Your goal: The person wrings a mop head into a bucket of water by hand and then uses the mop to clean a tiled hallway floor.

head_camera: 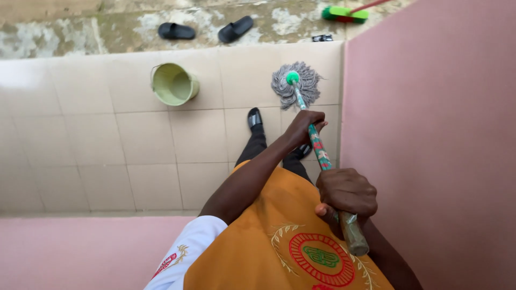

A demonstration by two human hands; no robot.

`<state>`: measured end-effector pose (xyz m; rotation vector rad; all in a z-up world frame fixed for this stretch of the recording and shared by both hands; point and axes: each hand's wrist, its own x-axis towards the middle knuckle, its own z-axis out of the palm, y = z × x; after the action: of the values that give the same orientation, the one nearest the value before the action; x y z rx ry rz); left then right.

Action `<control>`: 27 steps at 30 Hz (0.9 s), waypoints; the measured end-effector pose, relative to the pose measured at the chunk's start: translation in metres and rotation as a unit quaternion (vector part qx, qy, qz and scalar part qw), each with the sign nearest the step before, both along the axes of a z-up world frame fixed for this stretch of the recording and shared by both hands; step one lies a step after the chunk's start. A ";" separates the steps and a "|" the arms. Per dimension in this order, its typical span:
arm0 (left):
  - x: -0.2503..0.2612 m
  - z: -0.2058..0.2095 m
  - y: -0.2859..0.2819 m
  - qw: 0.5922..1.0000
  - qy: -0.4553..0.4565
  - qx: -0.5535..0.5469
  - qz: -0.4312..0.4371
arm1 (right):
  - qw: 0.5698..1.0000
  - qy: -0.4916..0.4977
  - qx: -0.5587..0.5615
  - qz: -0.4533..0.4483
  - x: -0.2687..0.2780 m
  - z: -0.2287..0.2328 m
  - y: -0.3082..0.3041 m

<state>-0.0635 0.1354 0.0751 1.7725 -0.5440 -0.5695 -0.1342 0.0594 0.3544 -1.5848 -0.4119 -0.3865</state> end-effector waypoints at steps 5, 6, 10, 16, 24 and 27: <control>0.048 -0.015 0.062 0.995 -0.042 0.042 0.076 | 0.997 0.005 0.036 0.068 0.045 -0.008 0.043; 0.056 -0.019 0.075 0.994 -0.038 0.051 0.091 | 0.996 0.002 0.036 0.079 0.053 -0.011 0.052; 0.077 -0.032 0.123 0.978 -0.100 0.069 0.168 | 0.989 0.025 0.057 0.134 0.077 -0.023 0.075; 0.094 -0.038 0.171 0.967 -0.089 0.098 0.219 | 0.977 0.058 -0.007 0.206 0.111 -0.028 0.083; 0.102 -0.040 0.121 0.985 -0.100 0.062 0.130 | 0.984 0.117 -0.068 0.115 0.110 -0.001 0.063; 0.104 -0.042 0.094 0.991 -0.101 0.030 0.088 | 0.983 0.125 -0.107 0.083 0.100 0.007 0.062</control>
<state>0.0404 0.2291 0.0329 1.9242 -0.5055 -0.2882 -0.0343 0.1212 0.3616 -1.7668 -0.3974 -0.0146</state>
